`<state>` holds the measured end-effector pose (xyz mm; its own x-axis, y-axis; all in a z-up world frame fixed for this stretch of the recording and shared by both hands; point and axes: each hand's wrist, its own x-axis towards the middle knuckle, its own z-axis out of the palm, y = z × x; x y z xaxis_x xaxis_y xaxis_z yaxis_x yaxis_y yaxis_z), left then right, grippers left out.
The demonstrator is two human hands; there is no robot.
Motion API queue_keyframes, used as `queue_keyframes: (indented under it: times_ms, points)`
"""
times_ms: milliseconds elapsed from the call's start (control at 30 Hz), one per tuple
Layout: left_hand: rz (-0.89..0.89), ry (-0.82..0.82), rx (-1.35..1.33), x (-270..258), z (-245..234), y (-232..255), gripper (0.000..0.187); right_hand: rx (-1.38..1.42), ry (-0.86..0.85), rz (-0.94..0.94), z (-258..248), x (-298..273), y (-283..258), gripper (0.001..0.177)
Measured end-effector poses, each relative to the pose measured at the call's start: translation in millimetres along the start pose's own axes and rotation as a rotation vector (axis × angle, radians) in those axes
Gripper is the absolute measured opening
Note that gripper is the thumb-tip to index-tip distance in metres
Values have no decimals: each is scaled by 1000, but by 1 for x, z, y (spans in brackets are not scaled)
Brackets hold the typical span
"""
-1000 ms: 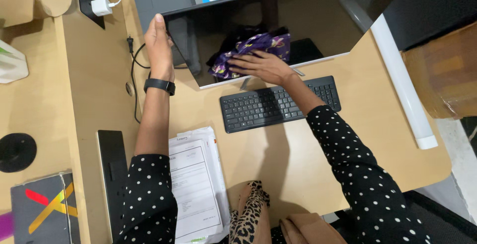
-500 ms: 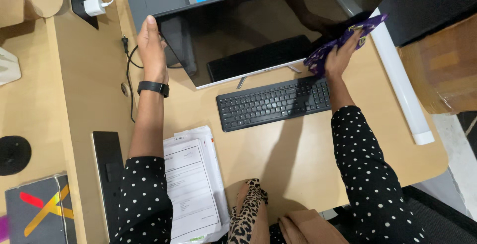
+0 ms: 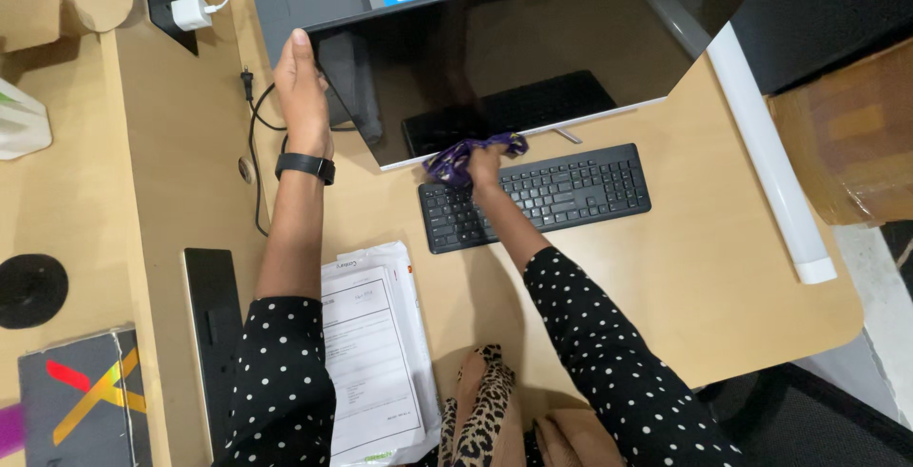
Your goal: The person wipes a keyboard, a monitor screen, and an office chair using a cloth.
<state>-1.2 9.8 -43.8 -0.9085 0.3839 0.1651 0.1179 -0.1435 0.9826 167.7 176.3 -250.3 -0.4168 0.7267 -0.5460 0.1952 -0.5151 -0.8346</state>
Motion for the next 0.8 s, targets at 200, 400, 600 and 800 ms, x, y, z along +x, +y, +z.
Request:
queue_keyframes:
  times_ms: [200,400,600,800]
  points:
    - [-3,-21,-13,-1,-1,-1,42,173,-370,124,75,-48,37,35]
    - [-88,-31,21,-1,-4,-1,46,332,-693,239,92,-77,74,26]
    - [69,-66,-21,-12,-4,-24,60,-125,-620,-227,27,-118,57,42]
    - [23,166,150,-88,-3,-63,55,-284,-264,-562,-114,-141,20,43]
